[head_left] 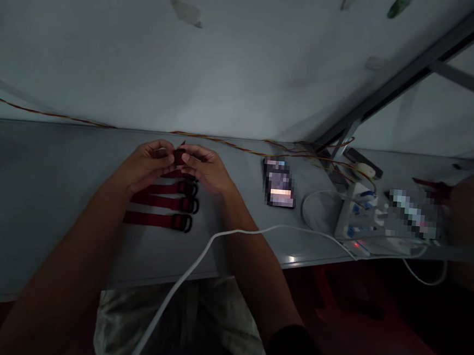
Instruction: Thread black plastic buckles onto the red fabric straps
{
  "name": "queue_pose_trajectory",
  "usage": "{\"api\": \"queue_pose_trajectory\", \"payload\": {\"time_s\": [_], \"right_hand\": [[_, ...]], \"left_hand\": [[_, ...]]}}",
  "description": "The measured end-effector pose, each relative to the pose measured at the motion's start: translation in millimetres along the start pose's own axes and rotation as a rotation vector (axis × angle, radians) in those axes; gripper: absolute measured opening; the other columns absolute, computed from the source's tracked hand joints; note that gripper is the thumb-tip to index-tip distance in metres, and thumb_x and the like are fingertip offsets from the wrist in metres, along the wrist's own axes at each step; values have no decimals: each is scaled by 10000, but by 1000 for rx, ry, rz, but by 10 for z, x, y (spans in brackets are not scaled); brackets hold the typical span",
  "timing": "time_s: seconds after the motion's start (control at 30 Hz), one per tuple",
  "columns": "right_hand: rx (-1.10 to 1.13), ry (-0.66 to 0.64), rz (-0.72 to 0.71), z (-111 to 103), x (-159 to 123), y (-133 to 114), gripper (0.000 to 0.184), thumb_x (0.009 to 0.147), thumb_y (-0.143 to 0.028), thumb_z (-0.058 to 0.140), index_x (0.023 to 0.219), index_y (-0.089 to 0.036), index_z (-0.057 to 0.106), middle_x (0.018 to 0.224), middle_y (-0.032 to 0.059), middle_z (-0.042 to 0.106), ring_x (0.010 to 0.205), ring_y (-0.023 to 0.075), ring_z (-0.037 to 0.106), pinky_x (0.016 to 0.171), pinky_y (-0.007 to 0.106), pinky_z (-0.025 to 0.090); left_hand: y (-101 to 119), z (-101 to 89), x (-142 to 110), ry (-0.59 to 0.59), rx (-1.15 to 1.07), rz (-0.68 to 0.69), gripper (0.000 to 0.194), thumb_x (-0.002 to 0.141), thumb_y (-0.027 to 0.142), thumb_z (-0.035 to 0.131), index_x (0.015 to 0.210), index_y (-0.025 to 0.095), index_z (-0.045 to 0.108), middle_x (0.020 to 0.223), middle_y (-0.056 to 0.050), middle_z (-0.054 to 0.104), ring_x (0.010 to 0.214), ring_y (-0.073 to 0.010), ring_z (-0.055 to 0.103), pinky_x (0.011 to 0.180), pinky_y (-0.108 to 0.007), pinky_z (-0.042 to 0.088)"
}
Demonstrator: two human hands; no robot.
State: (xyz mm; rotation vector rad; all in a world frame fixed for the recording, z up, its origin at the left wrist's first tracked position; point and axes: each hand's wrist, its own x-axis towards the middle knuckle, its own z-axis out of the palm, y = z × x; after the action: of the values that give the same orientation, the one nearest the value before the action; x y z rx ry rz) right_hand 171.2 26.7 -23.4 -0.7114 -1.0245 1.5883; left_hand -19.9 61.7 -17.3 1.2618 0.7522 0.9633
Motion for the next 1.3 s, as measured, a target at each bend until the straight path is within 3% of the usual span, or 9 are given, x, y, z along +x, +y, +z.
{"api": "queue_pose_trajectory", "payload": {"time_s": [0.23, 0.43, 0.57, 0.77, 0.9, 1.17, 1.3], "right_hand": [[-9, -55, -42, 52, -10, 4, 457, 685, -519, 902, 1019, -231, 780, 889, 4, 734, 651, 95, 578, 495, 210, 442], [0, -15, -3, 43, 3, -7, 486, 640, -512, 923, 1014, -234, 783, 931, 10, 750, 681, 102, 598, 466, 203, 370], [-36, 16, -20, 9, 18, -11, 467, 656, -507, 917, 1008, -232, 782, 907, 4, 748, 698, 111, 618, 500, 209, 418], [41, -12, 39, 5, 0, -15, 473, 632, -488, 942, 1002, -246, 774, 931, 1, 766, 820, 152, 691, 724, 276, 588], [56, -41, 58, -12, 8, 5, 460, 643, -480, 941, 1007, -255, 772, 951, -4, 771, 841, 154, 700, 769, 295, 604], [83, 63, 94, 45, 25, 16, 449, 651, -439, 937, 1016, -257, 746, 943, -6, 771, 846, 165, 710, 719, 280, 607], [99, 128, 105, 107, 7, -11, 363, 695, -370, 914, 982, -256, 724, 926, -28, 757, 825, 141, 701, 762, 265, 628]], "left_hand": [[11, 10, -22, -29, -12, 19, 378, 625, 443, 957, 816, 268, 682, 857, -46, 746, 852, -265, 747, 831, -543, 652], [36, 44, -15, -4, 68, 79, 350, 666, 476, 919, 779, 242, 684, 848, -52, 723, 845, -263, 746, 849, -535, 658], [25, 58, 5, 29, 89, 81, 332, 657, 464, 929, 795, 259, 708, 873, -51, 724, 815, -234, 736, 818, -474, 662], [56, 46, -17, 1, 11, -1, 353, 628, 429, 942, 809, 256, 693, 947, -38, 746, 913, -245, 745, 873, -491, 652], [58, 11, -22, -32, -57, -69, 316, 637, 372, 941, 842, 261, 726, 944, -37, 758, 884, -230, 745, 871, -487, 650], [37, 34, 3, 33, -108, -35, 286, 685, 345, 926, 909, 270, 764, 1069, -52, 763, 967, -228, 721, 832, -413, 639], [39, 62, -2, 61, -130, -96, 260, 737, 370, 896, 908, 237, 751, 1046, -44, 756, 962, -210, 702, 802, -347, 609]]}}
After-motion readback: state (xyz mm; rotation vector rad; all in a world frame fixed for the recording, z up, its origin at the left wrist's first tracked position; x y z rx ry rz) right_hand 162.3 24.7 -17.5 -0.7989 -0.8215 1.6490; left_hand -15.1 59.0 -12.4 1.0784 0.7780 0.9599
